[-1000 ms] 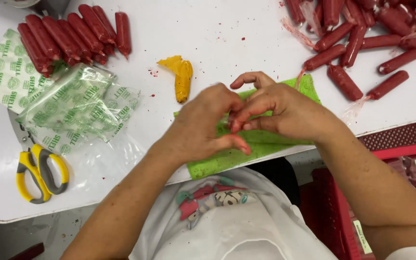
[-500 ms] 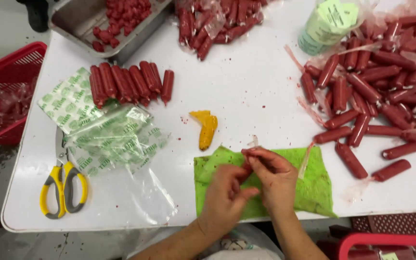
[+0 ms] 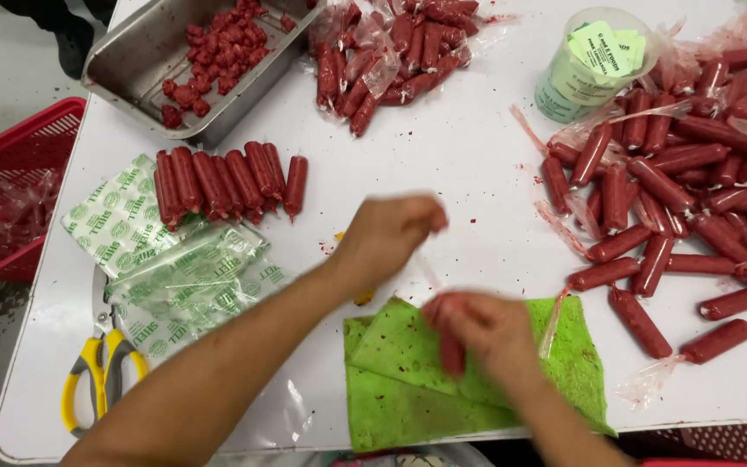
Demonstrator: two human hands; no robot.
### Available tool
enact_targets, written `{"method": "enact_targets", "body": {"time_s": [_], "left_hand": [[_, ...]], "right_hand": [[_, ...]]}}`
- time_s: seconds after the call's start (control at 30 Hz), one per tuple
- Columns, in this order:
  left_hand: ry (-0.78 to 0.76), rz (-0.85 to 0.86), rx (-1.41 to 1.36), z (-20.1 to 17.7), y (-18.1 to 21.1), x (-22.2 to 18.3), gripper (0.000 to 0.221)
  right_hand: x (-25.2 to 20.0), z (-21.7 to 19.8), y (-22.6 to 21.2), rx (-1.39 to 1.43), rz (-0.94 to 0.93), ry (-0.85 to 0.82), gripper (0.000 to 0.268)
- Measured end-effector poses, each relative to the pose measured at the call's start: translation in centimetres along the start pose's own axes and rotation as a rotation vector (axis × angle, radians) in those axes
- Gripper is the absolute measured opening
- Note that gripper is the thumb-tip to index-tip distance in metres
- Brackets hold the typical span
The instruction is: The person repeatedly picks up individual sausages, places them into clear plastic bags, and ties the bags closed by hand. The person then places the tied bags onto a pile on the table. The process is repeated continuously throughout the clip.
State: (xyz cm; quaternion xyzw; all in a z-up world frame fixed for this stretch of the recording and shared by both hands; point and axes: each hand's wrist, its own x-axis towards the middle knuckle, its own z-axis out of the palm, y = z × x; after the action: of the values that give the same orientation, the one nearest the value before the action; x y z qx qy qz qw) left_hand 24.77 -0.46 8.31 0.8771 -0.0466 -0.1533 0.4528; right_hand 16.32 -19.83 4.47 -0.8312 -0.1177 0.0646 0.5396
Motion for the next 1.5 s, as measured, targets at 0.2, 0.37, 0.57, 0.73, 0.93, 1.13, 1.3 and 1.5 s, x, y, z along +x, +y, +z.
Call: {"method": "enact_targets", "body": {"time_s": [0.2,0.37,0.57,0.73,0.93,1.13,1.3,1.5], "left_hand": [[0.549,0.223,0.479,-5.7,-7.3,16.8,0.031],[0.302,-0.072,0.503,-4.7,-9.4,18.1,0.02],[0.033,0.147,0.062,1.3,0.5,-3.2,0.025],[-0.035,0.091,-0.225,3.9,-0.7,-6.8,0.064],[0.096,0.511,-0.722,6.7,0.1,-7.4,0.058],[-0.072,0.326,-0.651,8.9,-1.3,-9.7,0.067],[0.101,0.464,-0.052,5.9,-0.7,-12.7,0.03],[0.094,0.528,-0.068,5.3,0.3,-13.5,0.02]], "right_hand": [[5.0,-7.0,-2.9,0.022,0.166,0.162,0.017],[4.7,-10.0,-1.6,-0.402,-0.204,0.234,0.023],[6.4,-3.9,1.7,0.93,0.199,-0.035,0.061],[3.2,-1.0,0.0,0.858,0.036,-0.041,0.023],[0.5,-0.2,-1.1,0.893,0.09,-0.003,0.018],[-0.5,-2.6,-1.7,1.055,-0.062,0.058,0.024],[-5.0,-7.2,-9.4,-0.01,-0.57,0.214,0.068],[-4.2,-5.9,-8.4,-1.23,-0.586,-0.399,0.054]]}}
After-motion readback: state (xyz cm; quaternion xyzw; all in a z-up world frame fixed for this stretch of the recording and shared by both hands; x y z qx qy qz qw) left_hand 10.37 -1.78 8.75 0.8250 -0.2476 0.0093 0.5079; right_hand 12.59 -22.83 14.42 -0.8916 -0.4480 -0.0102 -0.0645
